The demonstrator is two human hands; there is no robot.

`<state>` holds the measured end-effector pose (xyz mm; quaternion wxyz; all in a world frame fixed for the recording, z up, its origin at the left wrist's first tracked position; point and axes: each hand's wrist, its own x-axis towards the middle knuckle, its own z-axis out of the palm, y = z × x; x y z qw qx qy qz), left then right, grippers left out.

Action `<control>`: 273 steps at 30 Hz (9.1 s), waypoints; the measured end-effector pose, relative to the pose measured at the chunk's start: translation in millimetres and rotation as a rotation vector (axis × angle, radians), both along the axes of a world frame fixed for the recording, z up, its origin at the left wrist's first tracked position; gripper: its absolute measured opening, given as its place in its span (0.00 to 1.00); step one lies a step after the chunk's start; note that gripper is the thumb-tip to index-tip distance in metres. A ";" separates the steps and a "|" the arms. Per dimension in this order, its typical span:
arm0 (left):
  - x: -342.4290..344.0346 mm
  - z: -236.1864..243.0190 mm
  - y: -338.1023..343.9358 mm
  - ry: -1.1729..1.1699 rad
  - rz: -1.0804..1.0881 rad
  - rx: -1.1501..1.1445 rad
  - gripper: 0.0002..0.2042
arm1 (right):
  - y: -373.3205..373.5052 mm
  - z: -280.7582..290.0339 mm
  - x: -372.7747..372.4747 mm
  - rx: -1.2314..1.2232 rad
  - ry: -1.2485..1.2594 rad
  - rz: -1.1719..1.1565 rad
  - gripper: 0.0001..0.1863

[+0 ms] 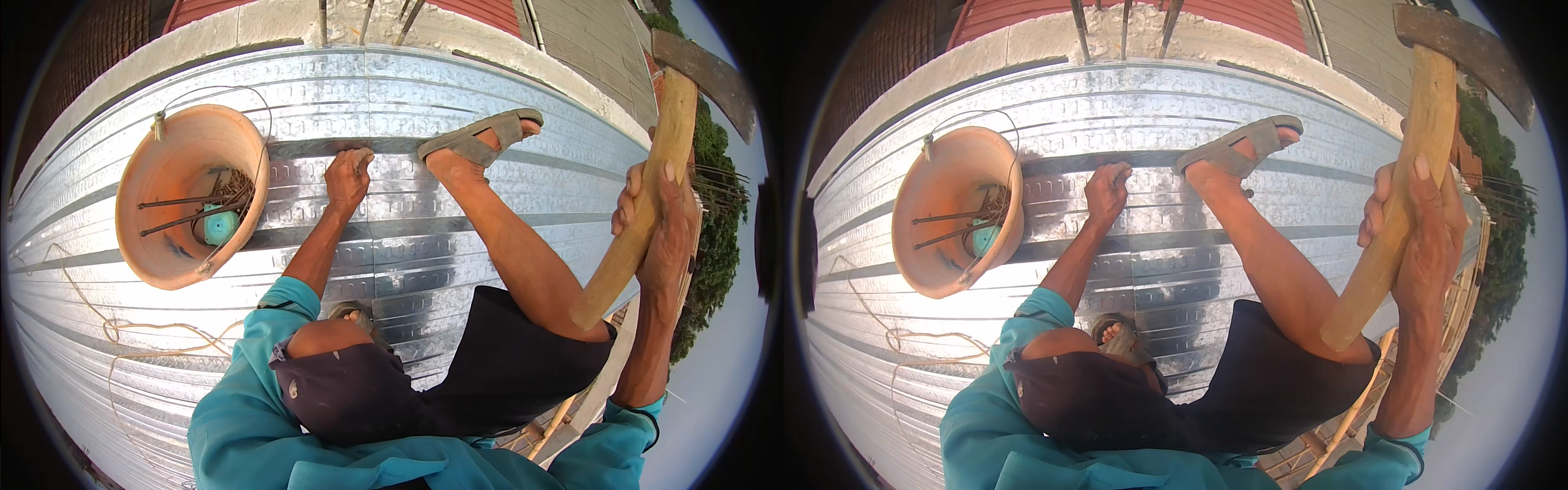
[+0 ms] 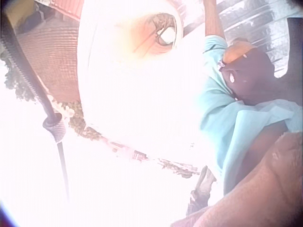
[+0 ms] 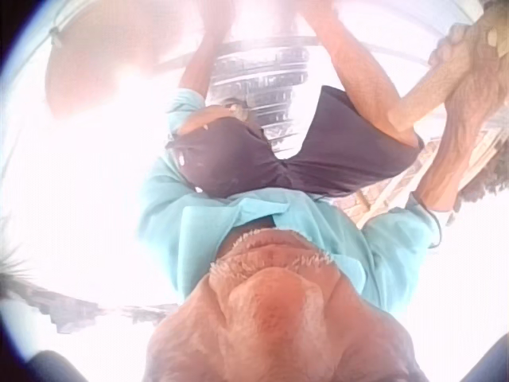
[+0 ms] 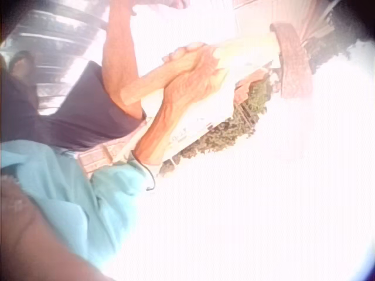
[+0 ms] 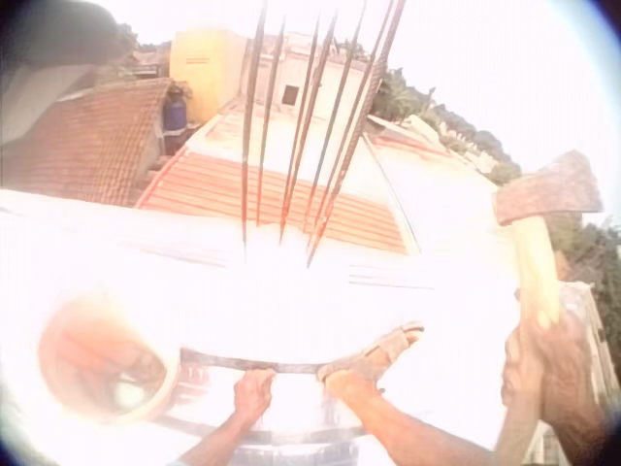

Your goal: The person is installing metal roof sheets on a roof structure. They use a hammer to drive nails into the sheets, securing them to the underlying framework. The person retrieves nails from a bucket and continues the installation process.

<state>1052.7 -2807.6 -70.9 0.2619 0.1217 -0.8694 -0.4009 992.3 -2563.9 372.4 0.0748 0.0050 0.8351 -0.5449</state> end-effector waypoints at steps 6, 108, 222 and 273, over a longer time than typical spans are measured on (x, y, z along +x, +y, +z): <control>2.0 4.6 7.1 -0.053 -0.023 0.052 0.04 | -63.8 -141.4 42.8 0.319 -0.221 0.420 0.24; 43.2 119.9 -251.8 -1.234 -0.314 -0.460 0.19 | -94.6 -280.3 72.6 0.065 -0.369 -0.108 0.17; 2.9 -2.2 25.5 -0.095 0.054 0.031 0.07 | -91.1 -322.2 102.7 0.641 -0.165 0.286 0.24; 128.2 72.9 69.4 -0.625 -0.407 -0.264 0.33 | -116.4 -34.8 -123.6 -0.076 0.472 0.266 0.24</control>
